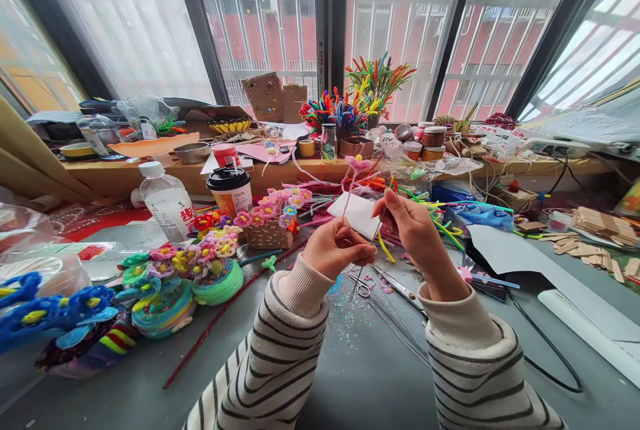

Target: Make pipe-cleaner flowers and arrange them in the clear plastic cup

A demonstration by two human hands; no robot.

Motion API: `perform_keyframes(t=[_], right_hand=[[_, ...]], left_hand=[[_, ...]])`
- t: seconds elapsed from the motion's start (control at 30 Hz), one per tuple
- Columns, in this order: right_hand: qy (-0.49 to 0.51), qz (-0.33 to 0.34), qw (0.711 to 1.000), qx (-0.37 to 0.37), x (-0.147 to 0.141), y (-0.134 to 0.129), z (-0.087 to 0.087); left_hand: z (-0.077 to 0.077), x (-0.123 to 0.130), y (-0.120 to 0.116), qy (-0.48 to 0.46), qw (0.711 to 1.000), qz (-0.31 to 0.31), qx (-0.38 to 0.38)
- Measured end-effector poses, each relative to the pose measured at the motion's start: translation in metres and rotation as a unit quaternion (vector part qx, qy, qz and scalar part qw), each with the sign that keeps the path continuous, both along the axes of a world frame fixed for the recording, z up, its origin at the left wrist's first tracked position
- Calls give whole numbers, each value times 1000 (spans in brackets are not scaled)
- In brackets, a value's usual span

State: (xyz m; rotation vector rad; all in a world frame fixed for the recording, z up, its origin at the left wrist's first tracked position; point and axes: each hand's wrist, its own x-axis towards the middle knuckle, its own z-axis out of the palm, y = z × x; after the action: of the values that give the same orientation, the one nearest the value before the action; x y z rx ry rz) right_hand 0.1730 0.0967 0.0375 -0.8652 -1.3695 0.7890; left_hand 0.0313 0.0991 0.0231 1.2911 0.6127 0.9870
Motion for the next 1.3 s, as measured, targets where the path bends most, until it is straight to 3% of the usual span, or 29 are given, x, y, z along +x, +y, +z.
perform_keyframes(t=[0.53, 1.3], right_hand=[[34, 1, 999, -38, -1, 8, -8], [1, -32, 999, -6, -3, 10, -13]], left_hand=[[-4, 0, 3, 54, 995, 64, 53], [-7, 2, 2, 80, 989, 96, 78]])
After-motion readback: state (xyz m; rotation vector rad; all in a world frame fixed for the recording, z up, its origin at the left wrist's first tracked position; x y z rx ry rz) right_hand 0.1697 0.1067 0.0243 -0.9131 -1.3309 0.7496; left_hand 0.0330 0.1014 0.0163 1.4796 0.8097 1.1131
